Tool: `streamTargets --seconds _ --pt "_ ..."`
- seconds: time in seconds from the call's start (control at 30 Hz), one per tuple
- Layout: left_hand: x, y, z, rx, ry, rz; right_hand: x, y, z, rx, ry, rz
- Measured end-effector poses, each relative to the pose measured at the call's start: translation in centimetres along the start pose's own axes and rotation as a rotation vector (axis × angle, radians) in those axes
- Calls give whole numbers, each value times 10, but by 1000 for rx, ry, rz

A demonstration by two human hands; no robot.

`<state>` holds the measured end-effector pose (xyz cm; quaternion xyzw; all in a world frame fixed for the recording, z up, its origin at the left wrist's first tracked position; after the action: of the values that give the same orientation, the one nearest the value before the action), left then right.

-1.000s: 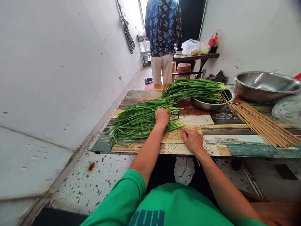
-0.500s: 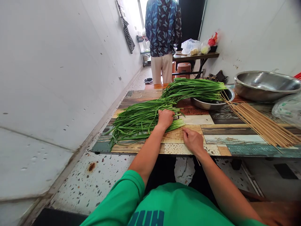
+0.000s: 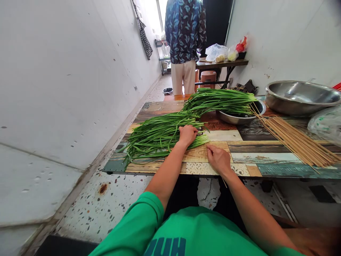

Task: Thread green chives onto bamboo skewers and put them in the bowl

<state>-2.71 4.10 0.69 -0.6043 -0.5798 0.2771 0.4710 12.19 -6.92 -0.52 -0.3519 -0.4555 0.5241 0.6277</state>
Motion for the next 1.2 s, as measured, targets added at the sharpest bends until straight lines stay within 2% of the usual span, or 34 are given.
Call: streamTargets --seconds 0.27,0.63,0.87,1.2 --pt "2 1 1 -85 -50 14 0 0 0 -17 -14 -12" --pt "1 -3 -2 -139 -77 59 2 -2 1 -25 14 40" --pt "3 3 1 -201 -195 54 2 -2 1 -19 8 32" --pt "4 6 2 -198 -188 47 -1 -4 1 -18 9 48"
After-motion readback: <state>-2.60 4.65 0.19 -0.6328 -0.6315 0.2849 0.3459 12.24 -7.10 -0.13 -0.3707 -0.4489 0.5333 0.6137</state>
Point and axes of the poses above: each hand's wrist, its own x-axis towards the middle knuckle, its own y-axis out of the palm, z = x × y, the point moved 1 cm from there along x, towards the middle knuckle, and after that the axes turned 4 degrees about -z, right-handed, at the moved point
